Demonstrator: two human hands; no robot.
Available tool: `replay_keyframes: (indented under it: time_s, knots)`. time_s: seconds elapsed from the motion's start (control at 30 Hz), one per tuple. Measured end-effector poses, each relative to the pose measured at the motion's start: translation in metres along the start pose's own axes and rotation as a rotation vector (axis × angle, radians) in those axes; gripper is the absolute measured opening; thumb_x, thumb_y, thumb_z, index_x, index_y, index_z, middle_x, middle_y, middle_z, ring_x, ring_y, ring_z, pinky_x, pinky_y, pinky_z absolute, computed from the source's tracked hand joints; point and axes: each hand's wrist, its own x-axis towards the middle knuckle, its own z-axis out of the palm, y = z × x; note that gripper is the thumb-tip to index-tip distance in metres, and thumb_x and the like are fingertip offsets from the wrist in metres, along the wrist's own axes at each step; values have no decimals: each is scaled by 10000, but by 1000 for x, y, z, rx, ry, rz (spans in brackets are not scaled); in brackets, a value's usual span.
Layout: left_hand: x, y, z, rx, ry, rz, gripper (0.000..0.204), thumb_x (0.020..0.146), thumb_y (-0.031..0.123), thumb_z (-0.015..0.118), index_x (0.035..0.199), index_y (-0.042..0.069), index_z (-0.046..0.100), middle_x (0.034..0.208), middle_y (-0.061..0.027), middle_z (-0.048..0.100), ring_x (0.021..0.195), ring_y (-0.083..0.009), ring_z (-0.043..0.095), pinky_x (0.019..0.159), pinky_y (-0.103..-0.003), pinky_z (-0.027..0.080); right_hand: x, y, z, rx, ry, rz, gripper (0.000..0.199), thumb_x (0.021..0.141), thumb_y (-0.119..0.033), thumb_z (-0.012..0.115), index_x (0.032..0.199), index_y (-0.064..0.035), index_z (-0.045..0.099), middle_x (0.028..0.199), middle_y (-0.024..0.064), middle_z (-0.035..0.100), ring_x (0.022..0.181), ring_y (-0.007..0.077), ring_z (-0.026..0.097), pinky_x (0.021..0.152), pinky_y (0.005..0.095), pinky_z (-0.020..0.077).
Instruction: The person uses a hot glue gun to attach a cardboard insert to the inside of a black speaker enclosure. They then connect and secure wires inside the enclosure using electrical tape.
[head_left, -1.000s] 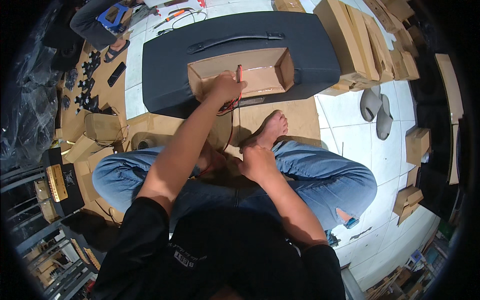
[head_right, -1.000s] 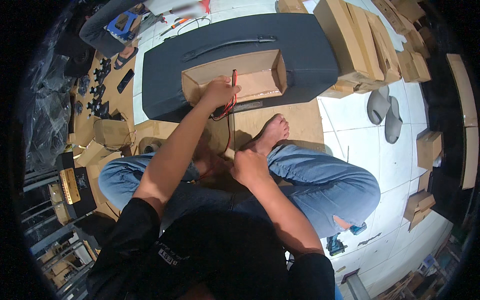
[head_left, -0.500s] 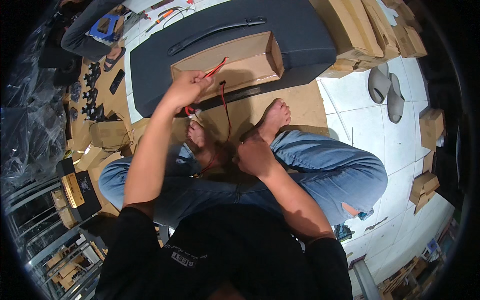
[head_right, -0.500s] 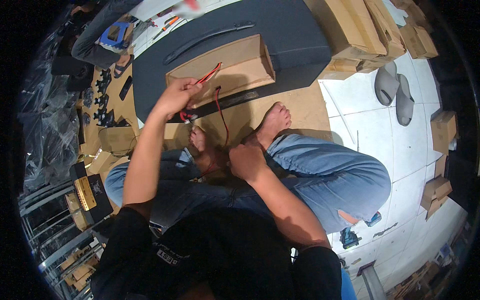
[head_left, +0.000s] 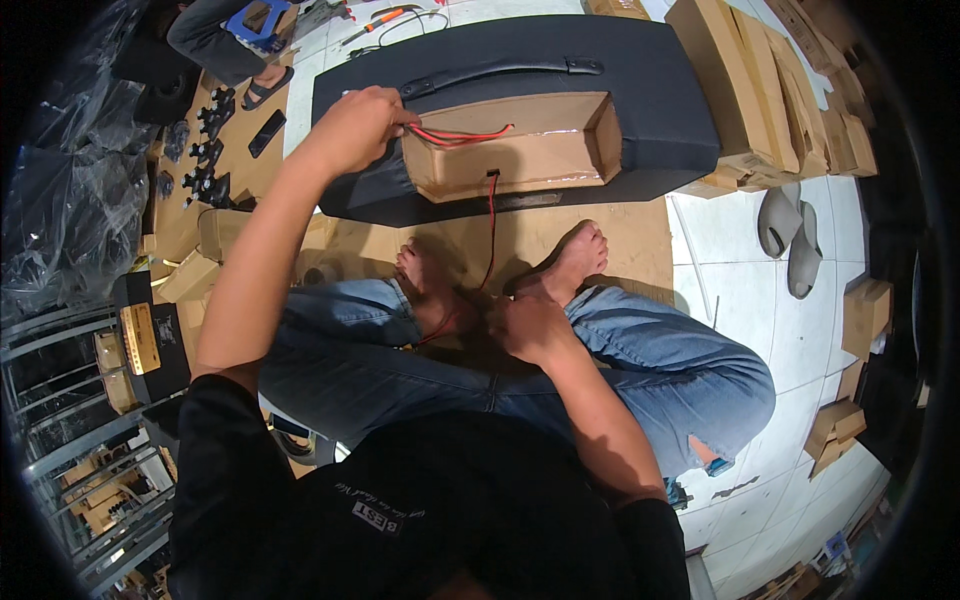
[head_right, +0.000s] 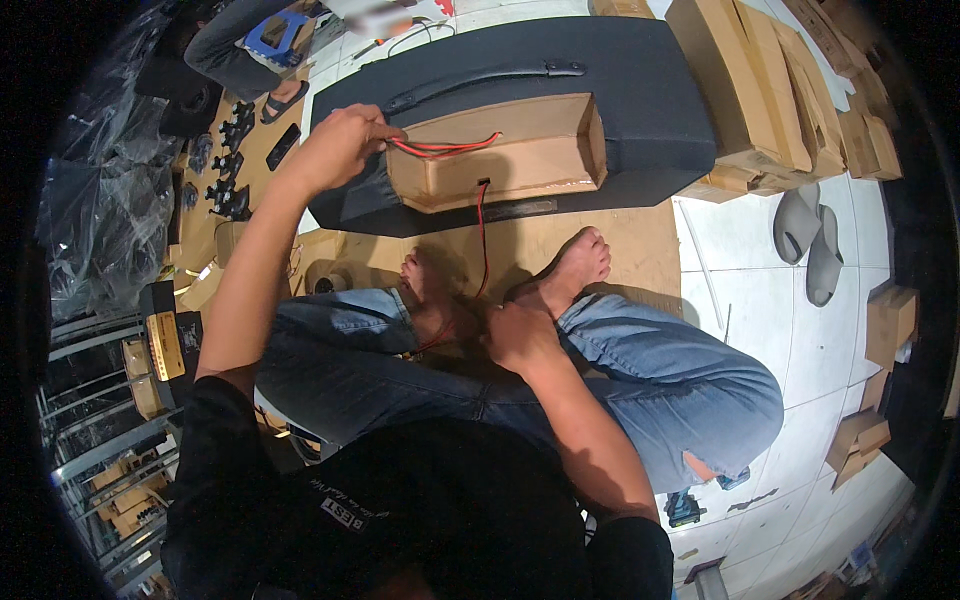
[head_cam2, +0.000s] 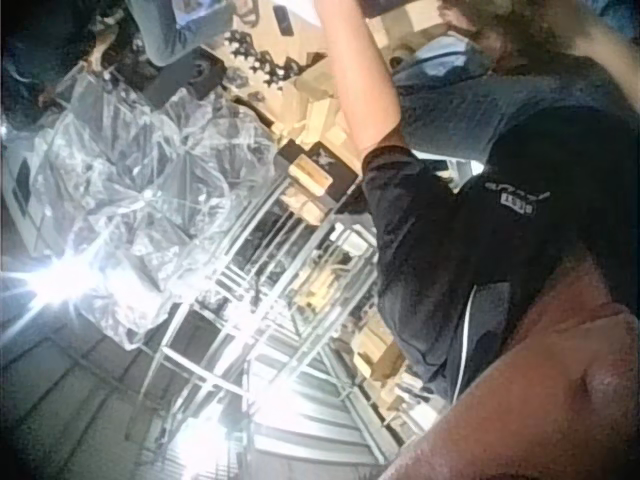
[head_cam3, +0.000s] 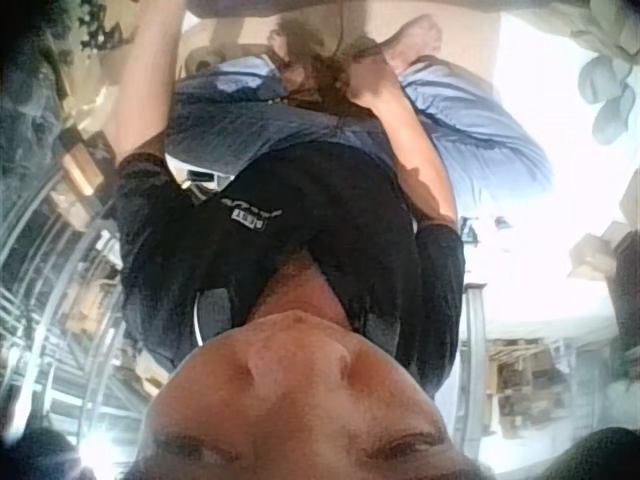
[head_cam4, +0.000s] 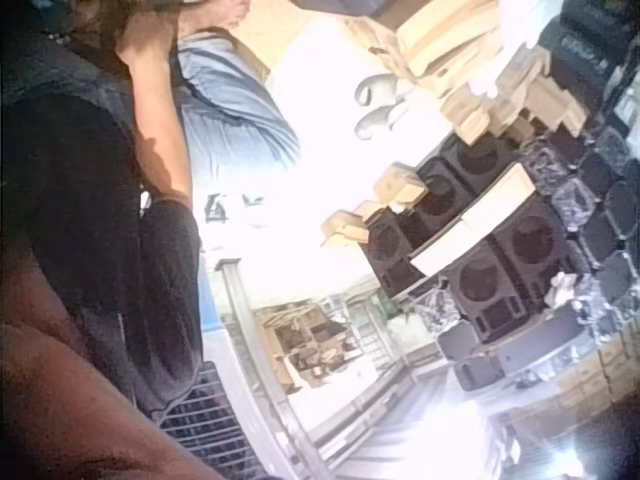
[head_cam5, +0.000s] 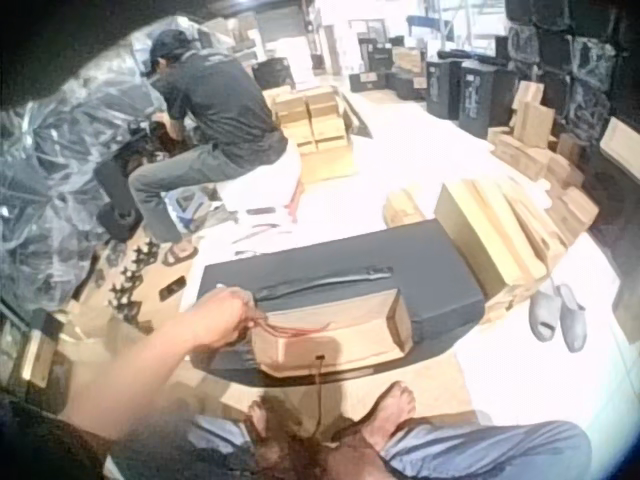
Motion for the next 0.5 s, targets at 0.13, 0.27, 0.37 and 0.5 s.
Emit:
replay_keyframes:
  time_s: [0.13, 0.27, 0.37, 0.5]
  knots:
    - [-23, -18, 30, -73, 279, 109, 281, 928, 113, 682, 1200, 133, 752, 1086, -81, 667, 1107, -299, 639, 1157, -490, 427, 1, 1, 2, 44, 9, -16, 320, 897, -318, 713, 1069, -48, 705, 1030, 199, 728, 997, 398, 715, 840, 506, 576]
    - [-42, -26, 46, -164, 403, 106, 299, 920, 140, 705, 1217, 133, 738, 1162, -65, 664, 1176, -290, 616, 1204, -502, 377, 1, 4, 15, 60, 102, -85, 312, 879, -301, 726, 1050, -41, 696, 1011, 208, 720, 983, 407, 709, 828, 510, 574]
    - [-49, -34, 54, -163, 453, 121, 342, 895, 112, 726, 1236, 130, 730, 1234, -68, 654, 1259, -289, 589, 1217, -522, 353, 4, 4, 15, 48, 88, -122, 323, 888, -303, 721, 1075, -41, 685, 1012, 215, 717, 987, 403, 709, 835, 507, 574]
    - [-53, -34, 54, -155, 512, 130, 367, 882, 90, 732, 1245, 139, 726, 1309, -62, 649, 1324, -301, 558, 1223, -526, 347, 6, 0, 12, -5, 29, -92, 344, 899, -301, 711, 1121, -40, 670, 1026, 221, 717, 992, 396, 711, 851, 503, 573]
